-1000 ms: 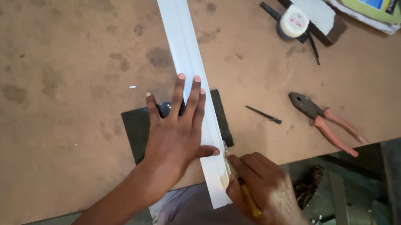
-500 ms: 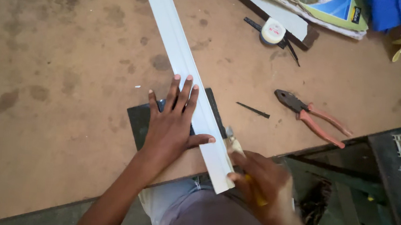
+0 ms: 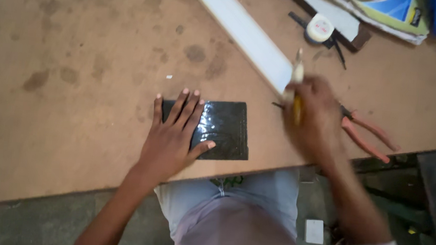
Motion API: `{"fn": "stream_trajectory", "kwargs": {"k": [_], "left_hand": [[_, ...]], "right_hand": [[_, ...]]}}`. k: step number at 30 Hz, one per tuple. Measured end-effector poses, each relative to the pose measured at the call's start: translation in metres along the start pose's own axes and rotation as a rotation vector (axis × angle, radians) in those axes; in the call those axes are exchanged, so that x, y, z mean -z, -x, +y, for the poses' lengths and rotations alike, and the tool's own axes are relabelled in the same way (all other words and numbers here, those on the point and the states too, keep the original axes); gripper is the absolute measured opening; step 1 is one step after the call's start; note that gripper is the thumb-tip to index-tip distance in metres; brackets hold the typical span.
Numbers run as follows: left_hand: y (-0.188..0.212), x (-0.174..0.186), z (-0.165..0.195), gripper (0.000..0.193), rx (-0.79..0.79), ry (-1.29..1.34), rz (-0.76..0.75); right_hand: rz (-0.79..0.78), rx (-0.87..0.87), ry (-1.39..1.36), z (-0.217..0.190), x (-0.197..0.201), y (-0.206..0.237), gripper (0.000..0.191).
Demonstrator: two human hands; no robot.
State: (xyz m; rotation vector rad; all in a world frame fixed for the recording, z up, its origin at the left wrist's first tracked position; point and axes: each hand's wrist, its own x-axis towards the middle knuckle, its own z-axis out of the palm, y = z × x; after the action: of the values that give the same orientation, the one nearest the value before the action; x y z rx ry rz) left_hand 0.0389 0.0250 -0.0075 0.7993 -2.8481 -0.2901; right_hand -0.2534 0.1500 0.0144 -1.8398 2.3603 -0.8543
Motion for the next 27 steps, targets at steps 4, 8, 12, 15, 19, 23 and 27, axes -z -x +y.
{"fn": "stream_trajectory", "kwargs": {"k": [4, 8, 12, 15, 19, 23, 27], "left_hand": [[0.000, 0.010, -0.006, 0.088, -0.116, 0.001, -0.027], [-0.008, 0.018, -0.013, 0.088, -0.264, 0.023, -0.063], [-0.022, 0.017, -0.018, 0.089, -0.337, 0.061, -0.102], [-0.039, 0.009, -0.013, 0.092, -0.286, 0.078, -0.052], [-0.066, -0.002, -0.003, 0.087, -0.462, 0.022, -0.146], [-0.070, -0.008, 0.001, 0.087, -0.652, 0.126, -0.197], [-0.067, -0.014, -0.006, 0.083, -0.713, 0.167, -0.224]], "right_hand": [[-0.076, 0.278, 0.172, 0.035, 0.000, -0.050, 0.035], [-0.172, 0.444, 0.326, 0.048, 0.007, -0.070, 0.065], [-0.137, 0.189, 0.402, 0.053, 0.043, -0.028, 0.090], [-0.223, -0.006, 0.567, 0.049, 0.072, 0.032, 0.100], [-0.288, -0.130, 0.555, 0.048, 0.080, 0.075, 0.083], [-0.163, -0.215, 0.471, 0.053, 0.074, 0.081, 0.064], [-0.251, -0.259, 0.514, 0.065, 0.073, 0.072, 0.065]]}}
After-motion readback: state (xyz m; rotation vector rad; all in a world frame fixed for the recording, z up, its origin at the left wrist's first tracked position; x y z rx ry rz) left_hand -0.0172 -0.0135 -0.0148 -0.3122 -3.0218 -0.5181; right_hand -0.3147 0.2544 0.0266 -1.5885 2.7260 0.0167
